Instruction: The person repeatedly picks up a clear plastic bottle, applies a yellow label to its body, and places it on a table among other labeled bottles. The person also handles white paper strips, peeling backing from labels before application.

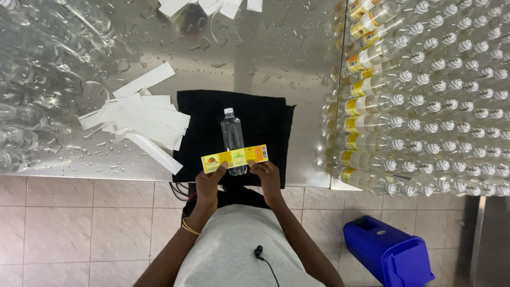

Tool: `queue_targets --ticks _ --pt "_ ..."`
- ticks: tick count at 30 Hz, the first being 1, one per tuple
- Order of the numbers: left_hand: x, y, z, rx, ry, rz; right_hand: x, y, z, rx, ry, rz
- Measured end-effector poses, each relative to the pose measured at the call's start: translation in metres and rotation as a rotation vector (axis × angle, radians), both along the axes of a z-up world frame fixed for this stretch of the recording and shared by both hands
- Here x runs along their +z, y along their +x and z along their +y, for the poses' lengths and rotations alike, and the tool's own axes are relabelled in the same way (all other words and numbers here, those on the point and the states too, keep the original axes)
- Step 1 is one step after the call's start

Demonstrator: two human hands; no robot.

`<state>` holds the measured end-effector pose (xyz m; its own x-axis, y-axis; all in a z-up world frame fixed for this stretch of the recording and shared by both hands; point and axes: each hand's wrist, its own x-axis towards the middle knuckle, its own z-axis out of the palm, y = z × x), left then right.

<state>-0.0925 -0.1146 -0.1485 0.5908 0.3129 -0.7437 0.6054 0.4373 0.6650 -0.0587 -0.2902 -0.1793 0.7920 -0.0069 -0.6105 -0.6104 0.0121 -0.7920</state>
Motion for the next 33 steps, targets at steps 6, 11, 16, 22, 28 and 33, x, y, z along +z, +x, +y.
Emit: queue_targets --ticks 6,11,16,22,28,33 --pt "-0.015 -0.003 -0.006 -0.002 0.002 0.055 -0.006 -0.007 0.003 -0.051 0.034 -0.005" --pt "-0.026 -0.004 -0.007 0.155 -0.160 0.015 -0.010 -0.009 0.005 -0.071 0.047 -0.012" --pt "-0.040 -0.005 -0.007 0.205 -0.193 -0.005 -0.009 -0.011 0.005 -0.079 0.053 -0.012" --pt "-0.052 -0.006 -0.007 0.210 -0.191 0.003 -0.016 -0.012 0.004 -0.083 0.047 -0.010" --pt "-0.050 -0.004 -0.009 0.219 -0.167 0.002 -0.015 -0.013 0.006 -0.084 0.020 -0.002" --pt "-0.061 -0.006 -0.010 0.215 -0.144 -0.003 -0.026 -0.014 0.006 -0.061 -0.034 -0.002"
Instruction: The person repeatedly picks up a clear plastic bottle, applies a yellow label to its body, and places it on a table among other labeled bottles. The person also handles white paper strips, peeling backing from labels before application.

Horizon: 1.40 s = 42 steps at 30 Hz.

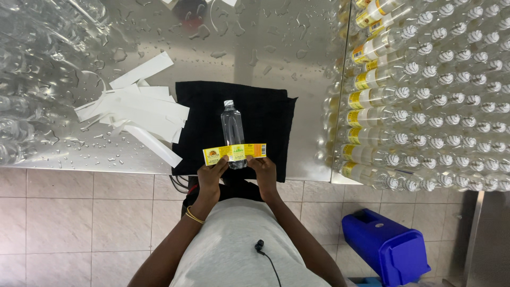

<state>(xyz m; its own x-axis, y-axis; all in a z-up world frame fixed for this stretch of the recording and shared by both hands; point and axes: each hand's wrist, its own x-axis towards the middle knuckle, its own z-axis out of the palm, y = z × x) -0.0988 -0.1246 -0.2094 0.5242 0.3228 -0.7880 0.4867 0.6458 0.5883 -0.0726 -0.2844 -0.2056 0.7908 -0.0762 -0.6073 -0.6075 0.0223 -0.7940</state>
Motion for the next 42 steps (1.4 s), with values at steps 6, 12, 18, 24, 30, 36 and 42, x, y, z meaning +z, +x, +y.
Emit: queue_targets --ticks 6,12,18,24,30,36,42 --pt "0.000 0.000 -0.007 -0.033 0.067 -0.004 0.009 -0.002 0.006 0.037 -0.026 0.016" --pt "0.029 0.003 -0.005 -0.146 0.144 0.010 0.023 -0.011 0.001 0.002 0.001 0.022" --pt "0.047 0.005 -0.002 -0.194 0.186 0.033 0.021 -0.002 0.000 0.191 -0.306 -0.479" --pt "0.051 0.005 0.000 -0.196 0.208 0.042 0.013 0.038 0.037 0.333 -0.139 -0.388" --pt "0.042 0.003 -0.002 -0.165 0.155 -0.029 0.051 0.045 0.041 0.251 -0.233 -0.421" --pt "0.034 -0.003 0.000 -0.153 0.147 -0.049 0.032 -0.002 0.012 0.183 -0.471 -0.418" --pt "0.008 -0.010 0.001 -0.102 0.072 -0.055 0.011 -0.024 0.016 0.003 -0.026 0.058"
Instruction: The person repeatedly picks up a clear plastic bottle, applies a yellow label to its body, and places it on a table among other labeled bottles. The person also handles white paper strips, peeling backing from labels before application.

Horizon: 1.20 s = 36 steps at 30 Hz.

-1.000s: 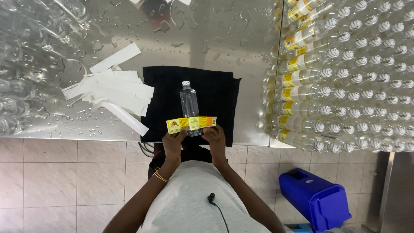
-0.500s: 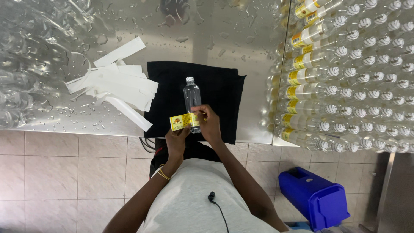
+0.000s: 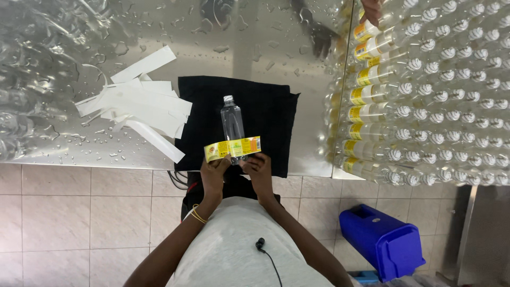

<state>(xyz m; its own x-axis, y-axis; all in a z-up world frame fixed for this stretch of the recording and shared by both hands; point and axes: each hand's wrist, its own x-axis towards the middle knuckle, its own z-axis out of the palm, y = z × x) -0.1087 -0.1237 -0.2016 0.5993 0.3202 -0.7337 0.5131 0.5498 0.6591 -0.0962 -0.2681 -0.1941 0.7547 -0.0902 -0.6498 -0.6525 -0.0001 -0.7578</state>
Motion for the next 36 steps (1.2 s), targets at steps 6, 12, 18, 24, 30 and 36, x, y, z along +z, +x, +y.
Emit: queue_targets --ticks 6,12,18,24,30,36 --pt "0.029 0.009 0.005 0.096 -0.112 -0.133 0.014 0.011 0.022 -0.104 -0.032 -0.021" --pt "0.016 0.036 0.036 -0.033 0.034 -0.083 0.038 0.017 0.011 -0.127 -0.027 -0.021" --pt "0.033 0.101 0.055 -0.262 0.020 -0.055 0.054 0.002 0.003 -0.069 -0.037 -0.095" --pt "0.093 0.108 0.043 -0.226 0.023 -0.129 0.069 0.002 -0.003 0.152 -0.475 -0.603" --pt "0.131 0.103 0.033 -0.195 0.080 -0.211 0.104 0.031 0.013 0.550 -0.925 -1.113" --pt "0.185 0.105 0.041 -0.226 0.089 -0.314 0.117 0.058 0.005 0.434 -0.687 -0.993"
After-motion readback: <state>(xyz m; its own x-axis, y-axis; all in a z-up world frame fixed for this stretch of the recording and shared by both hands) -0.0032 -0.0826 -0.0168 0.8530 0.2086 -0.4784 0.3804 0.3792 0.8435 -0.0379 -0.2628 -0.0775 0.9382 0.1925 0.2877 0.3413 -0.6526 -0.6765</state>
